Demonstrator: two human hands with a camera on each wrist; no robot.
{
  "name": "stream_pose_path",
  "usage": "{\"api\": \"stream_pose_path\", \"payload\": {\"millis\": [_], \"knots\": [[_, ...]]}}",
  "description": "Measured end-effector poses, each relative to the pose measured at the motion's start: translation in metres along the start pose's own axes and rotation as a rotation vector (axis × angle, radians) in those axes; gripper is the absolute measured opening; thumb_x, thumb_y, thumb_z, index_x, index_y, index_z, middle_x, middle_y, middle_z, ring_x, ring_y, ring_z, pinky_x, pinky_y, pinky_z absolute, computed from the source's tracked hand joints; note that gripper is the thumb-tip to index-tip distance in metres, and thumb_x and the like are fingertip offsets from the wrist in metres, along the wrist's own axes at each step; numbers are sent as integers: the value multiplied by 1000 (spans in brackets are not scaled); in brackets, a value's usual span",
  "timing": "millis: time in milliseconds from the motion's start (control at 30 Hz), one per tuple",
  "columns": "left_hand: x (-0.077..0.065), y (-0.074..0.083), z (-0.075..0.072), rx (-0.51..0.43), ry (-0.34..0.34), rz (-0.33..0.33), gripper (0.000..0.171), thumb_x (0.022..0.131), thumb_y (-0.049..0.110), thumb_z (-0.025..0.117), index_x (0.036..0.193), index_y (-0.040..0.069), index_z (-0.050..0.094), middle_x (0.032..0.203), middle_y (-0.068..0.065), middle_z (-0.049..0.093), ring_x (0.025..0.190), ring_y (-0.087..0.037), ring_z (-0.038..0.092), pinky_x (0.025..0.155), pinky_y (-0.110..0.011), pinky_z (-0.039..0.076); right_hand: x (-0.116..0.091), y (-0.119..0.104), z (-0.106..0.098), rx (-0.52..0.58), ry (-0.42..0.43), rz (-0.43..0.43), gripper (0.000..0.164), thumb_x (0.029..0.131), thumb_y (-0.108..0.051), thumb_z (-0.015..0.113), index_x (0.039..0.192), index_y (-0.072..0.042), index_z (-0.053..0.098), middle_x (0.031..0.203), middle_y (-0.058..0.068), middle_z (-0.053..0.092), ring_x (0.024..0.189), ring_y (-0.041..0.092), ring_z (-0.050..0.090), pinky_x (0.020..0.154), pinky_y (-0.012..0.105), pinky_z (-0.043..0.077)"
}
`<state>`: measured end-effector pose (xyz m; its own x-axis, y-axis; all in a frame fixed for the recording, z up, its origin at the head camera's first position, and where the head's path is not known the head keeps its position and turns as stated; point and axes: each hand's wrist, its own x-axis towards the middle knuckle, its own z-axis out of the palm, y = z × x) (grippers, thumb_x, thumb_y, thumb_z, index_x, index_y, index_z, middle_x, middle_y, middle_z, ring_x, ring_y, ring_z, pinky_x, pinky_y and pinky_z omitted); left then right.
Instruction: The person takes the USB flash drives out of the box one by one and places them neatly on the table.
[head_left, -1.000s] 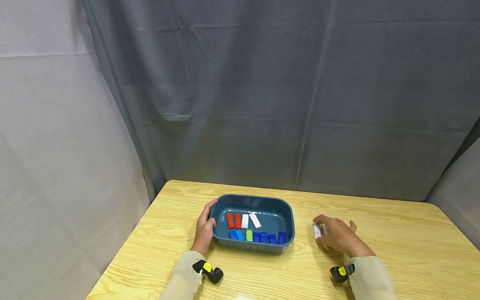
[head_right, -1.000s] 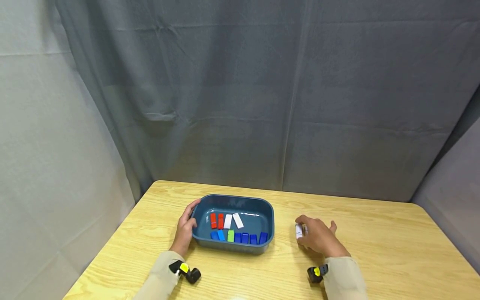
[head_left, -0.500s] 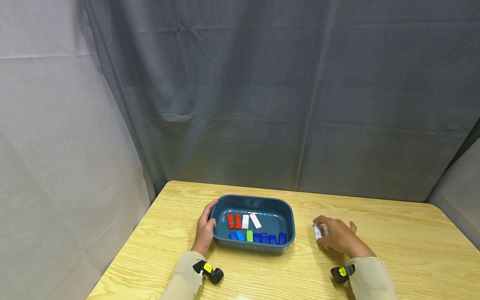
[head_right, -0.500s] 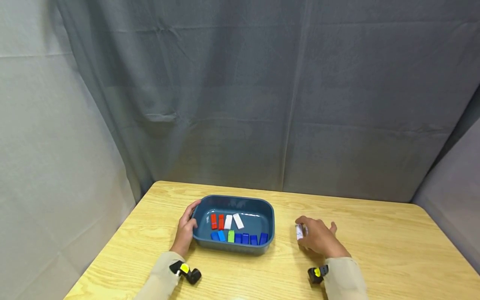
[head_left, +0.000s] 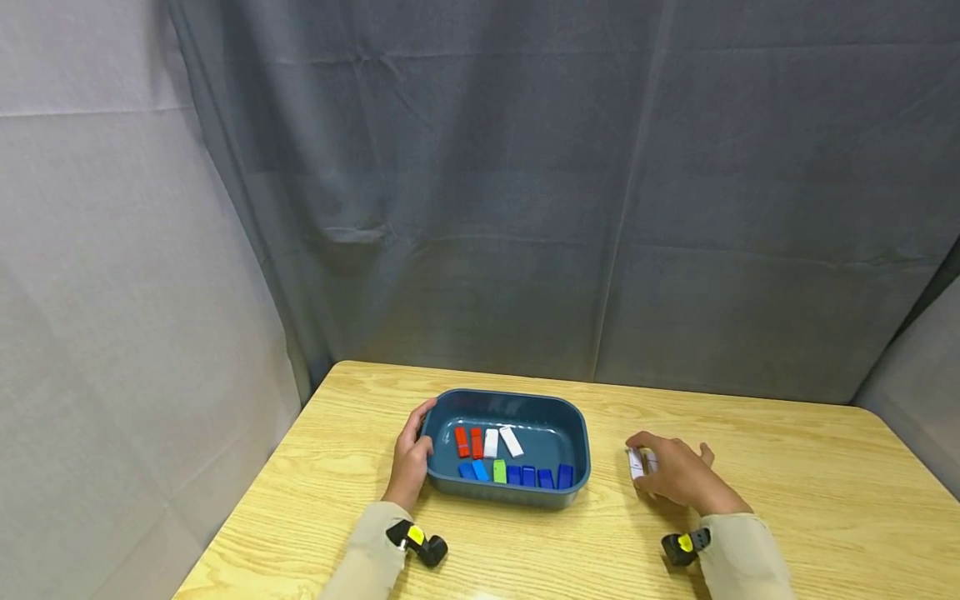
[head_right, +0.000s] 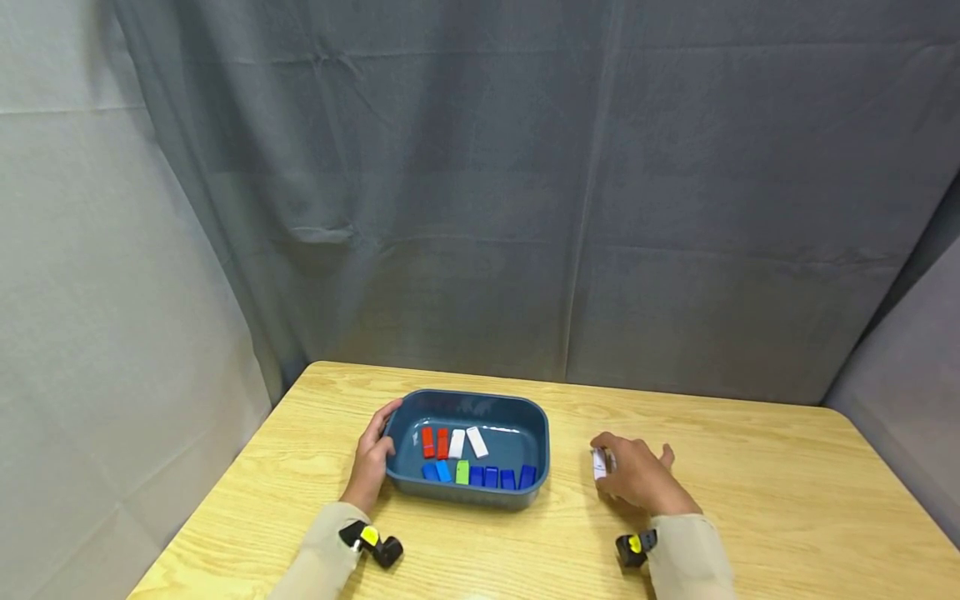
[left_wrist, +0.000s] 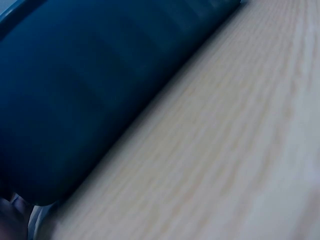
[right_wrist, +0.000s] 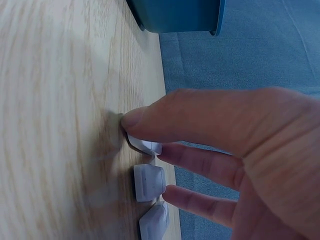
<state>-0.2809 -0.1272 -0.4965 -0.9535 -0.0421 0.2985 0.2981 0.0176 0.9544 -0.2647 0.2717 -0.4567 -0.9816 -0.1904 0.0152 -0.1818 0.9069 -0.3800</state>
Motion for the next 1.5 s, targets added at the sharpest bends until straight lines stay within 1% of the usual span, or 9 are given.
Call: {"api": "stream_pose_path", "payload": {"millis": [100, 133, 200, 333, 567, 767, 1033, 1267, 1500], "knots": [[5, -14, 0, -7, 18, -5, 72, 72, -14, 38, 141, 8, 48, 147, -9, 43, 137, -27, 34, 109, -47, 22, 0, 0, 0, 3, -1, 5, 55, 71, -15, 80, 123, -11, 61, 115, 21, 65, 101, 39, 59, 91, 77, 6], [5, -16, 0, -3, 24, -2, 73, 72, -14, 39, 140, 9, 48, 147, -7, 44, 137, -26, 35, 109, -47, 22, 0, 0, 0, 5, -3, 5, 56, 71, -15, 81, 123, -10, 61, 115, 21, 65, 100, 40, 59, 91, 77, 6], [6, -19, 0, 2, 33, 3, 73, 71, -13, 39, 139, 11, 49, 146, -6, 45, 136, -24, 36, 108, -46, 22, 0, 0, 0, 6, -5, 7, 56, 71, -15, 81, 123, -10, 61, 115, 21, 65, 100, 40, 59, 91, 77, 6], [5, -21, 1, -8, 31, 18, 72, 72, -13, 38, 139, 11, 49, 146, -6, 45, 136, -25, 36, 108, -47, 22, 0, -1, -1, -3, -9, 17, 57, 71, -15, 81, 123, -11, 61, 115, 21, 65, 101, 40, 59, 91, 77, 6], [-6, 16, 1, 10, -12, 0, 69, 73, -13, 39, 141, -1, 44, 148, -18, 40, 136, -35, 34, 109, -49, 22, 0, -1, -1, -8, -12, 18, 57, 70, -15, 81, 124, -12, 61, 116, 21, 65, 103, 41, 59, 91, 77, 6], [-6, 17, 1, 17, -18, 1, 68, 74, -13, 38, 141, -1, 43, 148, -18, 39, 137, -35, 33, 109, -49, 22, -1, -2, -1, -6, -11, 17, 58, 70, -14, 81, 124, -11, 61, 116, 22, 64, 104, 41, 58, 91, 77, 6], [-7, 17, 1, 17, -16, -3, 68, 74, -12, 39, 141, 1, 44, 148, -17, 40, 137, -35, 33, 109, -49, 22, -1, -1, -1, -8, -18, 20, 57, 70, -14, 81, 124, -11, 61, 114, 19, 66, 100, 38, 60, 91, 77, 6], [-6, 16, 1, 12, -19, 2, 69, 73, -13, 39, 141, -1, 44, 148, -19, 40, 137, -36, 33, 108, -49, 23, -1, -2, -1, -17, -24, 29, 58, 71, -14, 81, 124, -11, 60, 117, 22, 64, 104, 42, 58, 91, 77, 6], [-5, 14, 1, -3, -16, 11, 70, 72, -14, 39, 140, -3, 43, 147, -21, 40, 137, -37, 32, 107, -51, 23, 0, -1, -1, -13, -33, 37, 58, 71, -15, 81, 125, -12, 60, 117, 21, 64, 106, 43, 57, 91, 77, 5]]}}
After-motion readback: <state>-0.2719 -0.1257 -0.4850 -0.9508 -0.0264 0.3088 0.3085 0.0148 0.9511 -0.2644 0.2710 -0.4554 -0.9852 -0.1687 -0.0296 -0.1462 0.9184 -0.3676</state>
